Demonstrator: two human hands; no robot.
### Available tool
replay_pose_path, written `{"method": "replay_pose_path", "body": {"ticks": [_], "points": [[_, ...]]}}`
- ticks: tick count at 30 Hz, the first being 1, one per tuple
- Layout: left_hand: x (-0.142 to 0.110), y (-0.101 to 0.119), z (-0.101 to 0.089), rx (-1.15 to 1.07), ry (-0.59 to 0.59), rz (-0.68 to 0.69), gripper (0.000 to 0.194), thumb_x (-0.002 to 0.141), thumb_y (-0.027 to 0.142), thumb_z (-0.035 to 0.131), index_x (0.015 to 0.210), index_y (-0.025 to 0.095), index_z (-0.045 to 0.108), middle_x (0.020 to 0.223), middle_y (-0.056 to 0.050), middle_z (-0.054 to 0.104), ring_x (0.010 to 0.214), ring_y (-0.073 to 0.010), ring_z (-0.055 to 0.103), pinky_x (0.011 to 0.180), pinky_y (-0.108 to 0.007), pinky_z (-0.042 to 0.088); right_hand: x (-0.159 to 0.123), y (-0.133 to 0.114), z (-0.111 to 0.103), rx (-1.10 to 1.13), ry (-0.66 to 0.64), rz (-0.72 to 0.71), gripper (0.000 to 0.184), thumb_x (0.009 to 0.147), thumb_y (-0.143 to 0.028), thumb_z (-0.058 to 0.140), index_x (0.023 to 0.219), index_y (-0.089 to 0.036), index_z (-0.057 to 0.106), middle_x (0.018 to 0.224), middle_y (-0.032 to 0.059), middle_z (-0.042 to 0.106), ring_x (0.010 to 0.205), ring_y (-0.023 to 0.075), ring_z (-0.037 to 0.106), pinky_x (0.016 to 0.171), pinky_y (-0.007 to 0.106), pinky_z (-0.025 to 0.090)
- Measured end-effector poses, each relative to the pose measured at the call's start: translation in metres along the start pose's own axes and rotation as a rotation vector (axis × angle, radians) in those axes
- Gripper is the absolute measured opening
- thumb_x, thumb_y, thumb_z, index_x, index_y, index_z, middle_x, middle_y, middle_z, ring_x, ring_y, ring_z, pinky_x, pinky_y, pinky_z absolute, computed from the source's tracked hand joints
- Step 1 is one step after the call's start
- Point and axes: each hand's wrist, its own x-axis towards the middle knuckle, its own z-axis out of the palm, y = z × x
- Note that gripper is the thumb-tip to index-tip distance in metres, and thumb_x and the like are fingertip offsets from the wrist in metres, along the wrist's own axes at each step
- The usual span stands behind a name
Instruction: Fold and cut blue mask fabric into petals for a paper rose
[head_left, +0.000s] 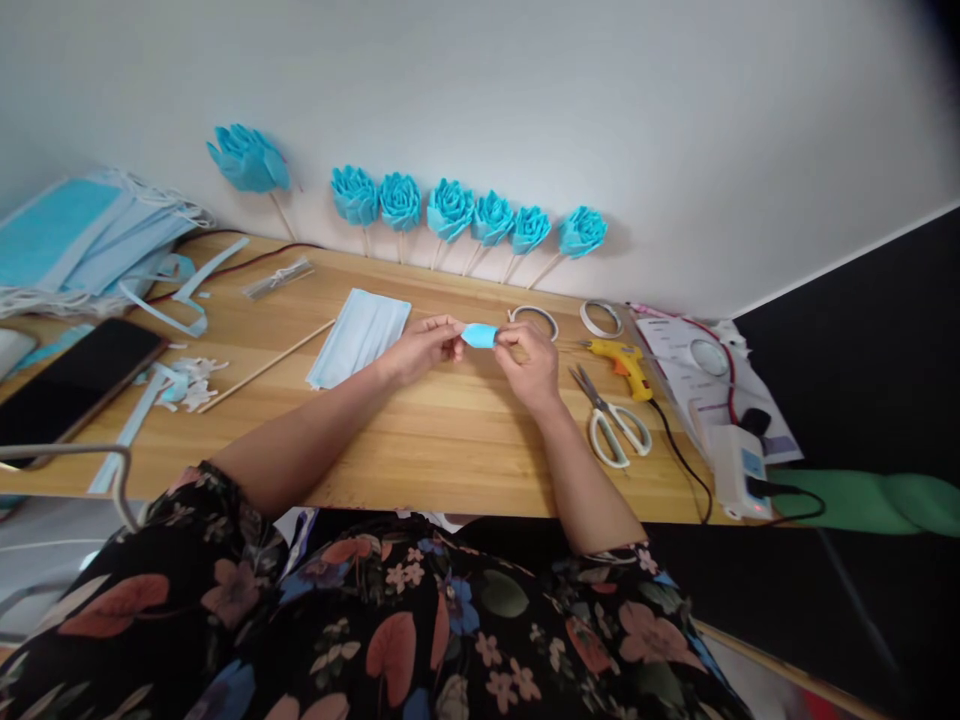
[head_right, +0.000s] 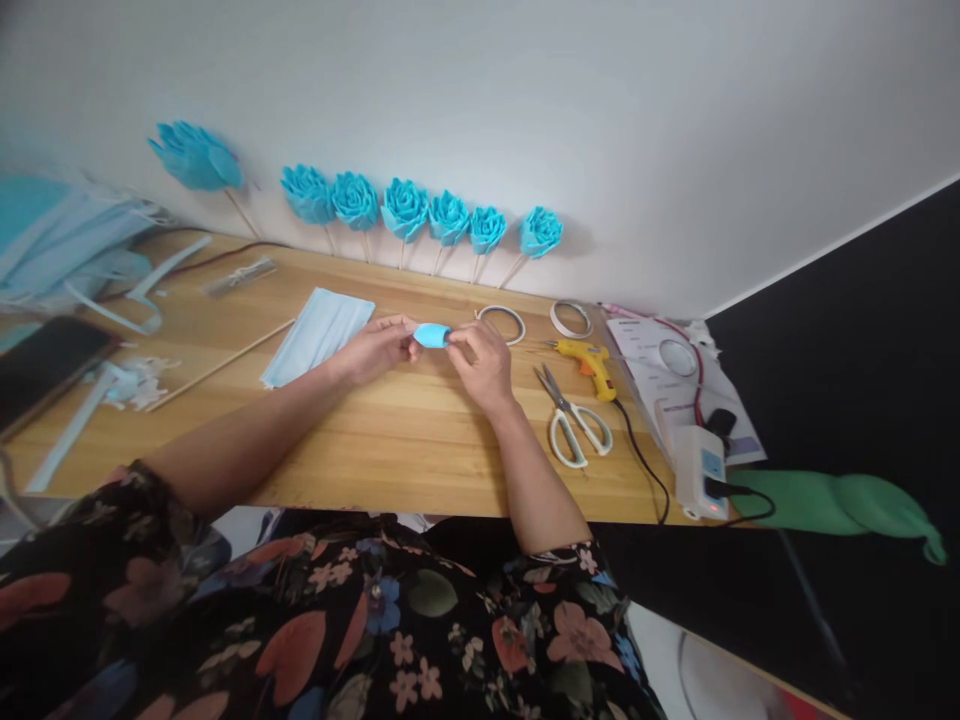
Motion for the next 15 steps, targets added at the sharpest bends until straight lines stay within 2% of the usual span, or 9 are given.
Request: {"method": "replay_pose_path", "body": {"ticks": [5,10,15], "points": [[0.0023,0.0012,-0.0029,-0.034,0.044,0.040,0.028,0.084,0.038,0.071,0.075,0.017,0.056,0.066,-0.001,0.063,0.062,-0.0125,0.060,0.064,-0.026,0.045,0.0002,-0.0008,-0.0010,0.021,0.105,0.024,0.009,0.085,-0.019,0.062,0.078,-0.025,0.061,0.086,0.0030,0.072,0.078,0.0202,0.063,0.076,0.038,0.050],[0.0023,0.0025,-0.0005,-0.027,0.053,0.029,0.032,0.085,0.045,0.073,0.084,0.017,0.058,0.070,-0.001,0.064,0.063,-0.0125,0.060,0.062,-0.026,0.045,-0.0016,-0.0004,0.0032,0.042,0.093,0.057,0.008,0.084,-0.020,0.062,0.077,-0.025,0.060,0.084,0.0026,0.072,0.076,0.0197,0.062,0.076,0.037,0.051],[0.0002,0.0032,0.0029,-0.024,0.041,0.028,0.035,0.082,0.044,0.078,0.087,0.016,0.059,0.070,0.000,0.064,0.064,-0.0117,0.061,0.062,-0.025,0.045,-0.0038,0.0003,0.0056,0.069,0.070,0.069,0.008,0.083,-0.021,0.063,0.077,-0.025,0.060,0.086,0.0024,0.073,0.075,0.0182,0.062,0.074,0.035,0.050]]}}
